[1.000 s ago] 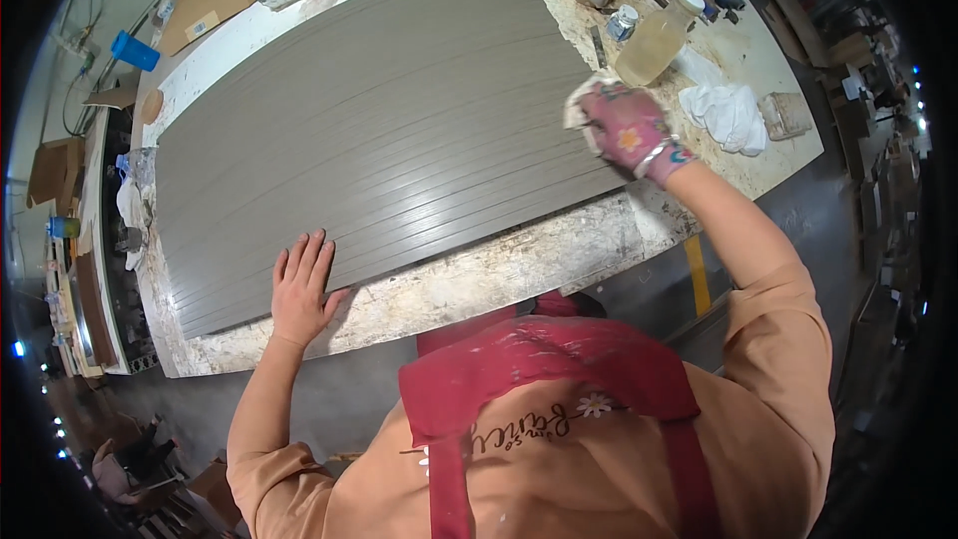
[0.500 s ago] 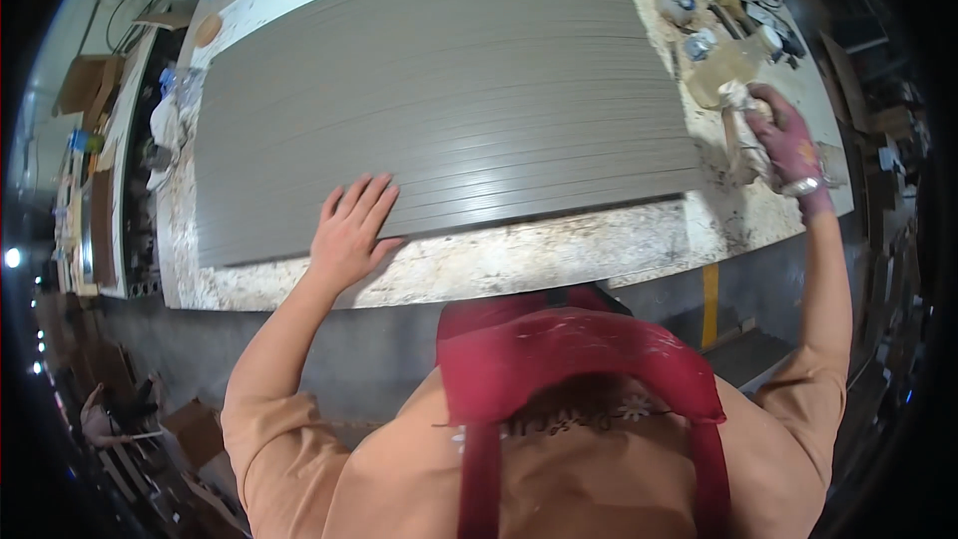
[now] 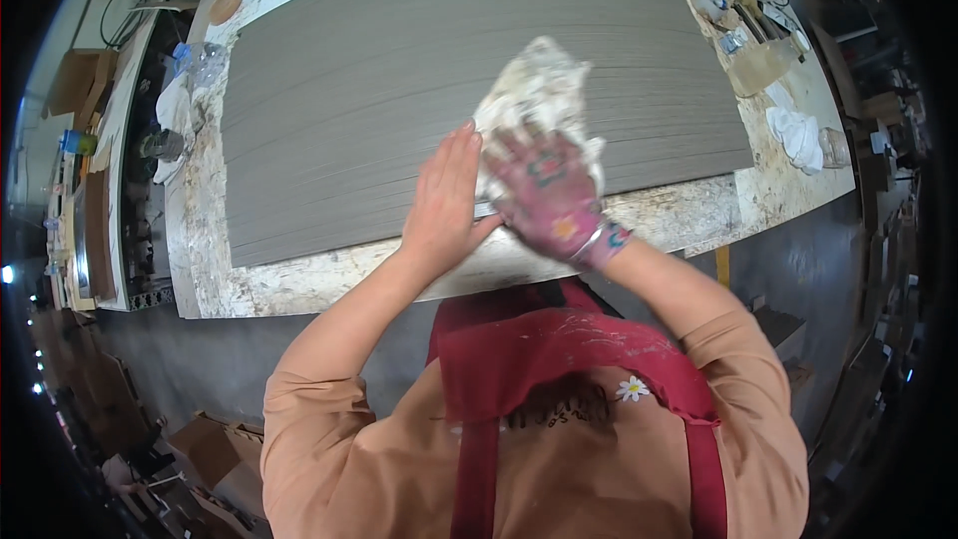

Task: The person wipes a large slatted furniture panel using a cloth, applying liquid from a bottle onto the cloth and panel throughout the process.

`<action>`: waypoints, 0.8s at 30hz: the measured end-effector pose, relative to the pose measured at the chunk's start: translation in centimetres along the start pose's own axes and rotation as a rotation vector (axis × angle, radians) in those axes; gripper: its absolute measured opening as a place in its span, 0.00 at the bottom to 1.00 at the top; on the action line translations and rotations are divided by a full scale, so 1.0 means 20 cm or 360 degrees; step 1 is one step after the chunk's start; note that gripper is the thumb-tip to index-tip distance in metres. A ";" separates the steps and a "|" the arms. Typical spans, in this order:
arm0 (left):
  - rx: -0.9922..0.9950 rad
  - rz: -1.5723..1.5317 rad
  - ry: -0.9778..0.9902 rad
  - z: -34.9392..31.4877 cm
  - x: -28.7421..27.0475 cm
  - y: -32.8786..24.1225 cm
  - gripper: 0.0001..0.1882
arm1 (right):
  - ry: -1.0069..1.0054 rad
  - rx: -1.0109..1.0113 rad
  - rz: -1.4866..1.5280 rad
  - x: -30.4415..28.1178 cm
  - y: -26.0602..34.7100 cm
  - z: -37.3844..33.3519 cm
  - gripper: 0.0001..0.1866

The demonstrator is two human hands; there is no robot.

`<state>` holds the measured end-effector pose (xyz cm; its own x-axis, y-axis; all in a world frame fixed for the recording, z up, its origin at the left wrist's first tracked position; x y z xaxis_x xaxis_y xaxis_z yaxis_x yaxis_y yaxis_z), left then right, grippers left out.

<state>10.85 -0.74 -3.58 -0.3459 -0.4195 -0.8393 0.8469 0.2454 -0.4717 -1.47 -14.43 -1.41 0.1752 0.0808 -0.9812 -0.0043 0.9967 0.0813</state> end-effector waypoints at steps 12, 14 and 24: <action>-0.0636 0.0620 0.0244 -0.68 -0.90 1.00 0.52 | 0.0021 0.1422 -0.0269 0.00 -0.57 -0.18 0.28; -0.0642 0.0605 0.0227 -0.67 -0.88 1.00 0.52 | -0.0107 0.0694 -0.0417 0.19 -0.26 0.15 0.27; -0.0812 0.0185 -0.0167 -0.82 -0.92 1.14 0.56 | -0.0243 -0.0529 0.1487 0.36 0.74 0.86 0.14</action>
<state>29.80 26.94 -3.30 -0.1970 -0.4429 -0.8746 0.5643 0.6783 -0.4706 16.69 0.75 -4.17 0.0858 0.8535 -0.5140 -0.4753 0.4885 0.7317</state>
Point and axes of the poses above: each hand's wrist, its own z-axis towards the middle knuckle, its own x-axis out of the palm, y = z × x, the point moved 1 cm from there along z, towards the middle knuckle, and after that the axes turned 10 degrees about -x, right-handed, at the moved point
